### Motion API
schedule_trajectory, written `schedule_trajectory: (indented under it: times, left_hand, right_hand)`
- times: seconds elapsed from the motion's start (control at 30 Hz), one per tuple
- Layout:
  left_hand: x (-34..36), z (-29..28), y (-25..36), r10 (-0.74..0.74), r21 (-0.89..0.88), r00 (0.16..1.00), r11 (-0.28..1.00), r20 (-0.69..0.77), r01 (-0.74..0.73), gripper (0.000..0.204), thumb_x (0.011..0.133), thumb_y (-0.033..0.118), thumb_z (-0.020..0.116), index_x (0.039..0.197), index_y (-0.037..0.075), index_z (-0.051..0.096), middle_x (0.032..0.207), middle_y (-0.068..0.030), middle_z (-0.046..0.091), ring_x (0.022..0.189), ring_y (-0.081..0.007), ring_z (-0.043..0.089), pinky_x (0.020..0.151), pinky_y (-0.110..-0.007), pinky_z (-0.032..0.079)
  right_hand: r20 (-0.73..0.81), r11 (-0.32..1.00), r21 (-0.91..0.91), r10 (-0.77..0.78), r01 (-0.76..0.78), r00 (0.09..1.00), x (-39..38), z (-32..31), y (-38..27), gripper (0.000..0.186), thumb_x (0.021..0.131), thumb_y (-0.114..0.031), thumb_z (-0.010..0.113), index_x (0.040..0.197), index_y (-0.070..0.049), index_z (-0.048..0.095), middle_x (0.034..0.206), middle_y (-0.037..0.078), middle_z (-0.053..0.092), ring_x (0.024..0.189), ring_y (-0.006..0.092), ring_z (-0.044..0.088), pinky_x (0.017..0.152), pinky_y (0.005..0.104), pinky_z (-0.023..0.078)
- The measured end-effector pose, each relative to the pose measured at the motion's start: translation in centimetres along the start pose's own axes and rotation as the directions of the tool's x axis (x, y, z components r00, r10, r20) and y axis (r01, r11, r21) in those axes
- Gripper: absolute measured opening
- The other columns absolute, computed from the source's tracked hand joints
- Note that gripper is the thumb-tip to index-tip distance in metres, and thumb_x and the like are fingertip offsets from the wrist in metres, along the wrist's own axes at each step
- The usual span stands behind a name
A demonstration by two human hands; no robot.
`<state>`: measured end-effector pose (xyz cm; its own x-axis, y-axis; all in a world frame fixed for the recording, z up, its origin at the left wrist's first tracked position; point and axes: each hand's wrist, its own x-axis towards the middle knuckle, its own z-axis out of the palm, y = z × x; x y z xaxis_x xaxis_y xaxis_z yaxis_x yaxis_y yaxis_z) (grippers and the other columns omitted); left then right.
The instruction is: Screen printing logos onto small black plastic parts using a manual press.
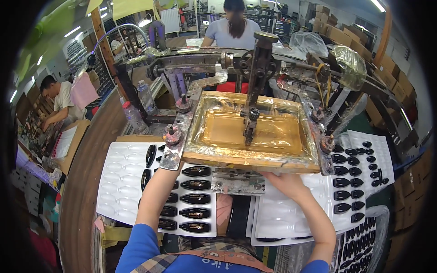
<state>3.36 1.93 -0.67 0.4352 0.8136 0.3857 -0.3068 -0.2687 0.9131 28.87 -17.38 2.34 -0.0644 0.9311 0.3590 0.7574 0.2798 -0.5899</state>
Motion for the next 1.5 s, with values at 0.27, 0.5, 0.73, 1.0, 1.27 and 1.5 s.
schedule_trajectory:
  times: [0.27,0.5,0.73,1.0,1.27,1.5]
  left_hand:
    - [-6.9,-15.0,2.6,-0.059,0.055,0.895,0.994,-0.443,0.093,0.025,0.08,0.009,0.057,0.103,0.001,0.05,0.094,-0.0118,0.06,0.084,-0.0151,0.058,0.074,-0.027,0.048]
    - [-13.0,-28.6,-3.5,0.057,0.173,0.559,0.972,-0.827,0.157,0.02,0.08,0.007,0.056,0.098,0.001,0.051,0.091,-0.0104,0.059,0.08,-0.0185,0.059,0.072,-0.031,0.05]
    - [-14.3,-31.5,-6.9,0.244,0.489,0.469,0.7,-0.849,0.52,0.013,0.077,0.009,0.058,0.085,0.0,0.06,0.082,-0.0083,0.062,0.075,-0.0175,0.06,0.069,-0.027,0.047]
    - [-12.4,-28.5,-5.9,0.56,0.831,0.661,0.096,-0.5,0.548,0.018,0.077,0.012,0.054,0.089,0.0,0.062,0.094,-0.0157,0.06,0.096,-0.0282,0.053,0.082,-0.034,0.04]
    - [-6.1,-8.9,-1.7,0.351,0.675,0.901,0.732,-0.254,-0.095,0.026,0.086,0.013,0.043,0.109,0.003,0.05,0.096,-0.0079,0.058,0.086,-0.0188,0.055,0.08,-0.029,0.043]
    - [-1.2,-3.7,-9.9,0.486,0.609,0.848,0.614,0.21,-0.503,0.026,0.088,0.018,0.043,0.108,0.003,0.051,0.092,-0.004,0.058,0.082,-0.0121,0.054,0.076,-0.024,0.043]
  right_hand:
    - [0.231,0.996,0.017,0.082,-0.088,0.97,2.3,2.9,-1.9,0.046,0.075,-0.029,0.063,0.109,-0.001,0.049,0.105,0.017,0.053,0.096,0.0316,0.05,0.083,0.0354,0.039]
    - [0.067,0.958,-0.23,0.192,-0.172,0.979,-3.6,-1.4,-0.3,0.046,0.074,-0.017,0.06,0.113,0.0,0.044,0.112,0.019,0.048,0.099,0.0302,0.048,0.08,0.0343,0.04]
    - [-0.226,0.798,-0.289,0.479,-0.528,0.848,-8.6,-7.7,-1.9,0.042,0.077,-0.017,0.057,0.112,0.001,0.043,0.12,0.02,0.041,0.085,0.0314,0.053,0.069,0.0349,0.044]
    - [-0.327,0.445,-0.609,0.614,-0.657,0.719,-19.7,-11.0,7.6,0.05,0.077,-0.031,0.056,0.111,0.002,0.039,0.112,0.023,0.042,0.092,0.0414,0.048,0.076,0.041,0.04]
    - [-0.445,0.708,0.068,0.652,-0.703,0.614,-18.6,-11.9,5.6,0.028,0.082,-0.013,0.049,0.108,-0.003,0.047,0.116,0.011,0.045,0.097,0.0203,0.049,0.072,0.0284,0.044]
    - [-0.259,0.935,0.252,0.314,-0.25,0.913,-8.2,-5.9,2.8,0.043,0.069,-0.009,0.063,0.109,-0.004,0.048,0.123,0.009,0.04,0.099,0.0168,0.049,0.076,0.0253,0.043]
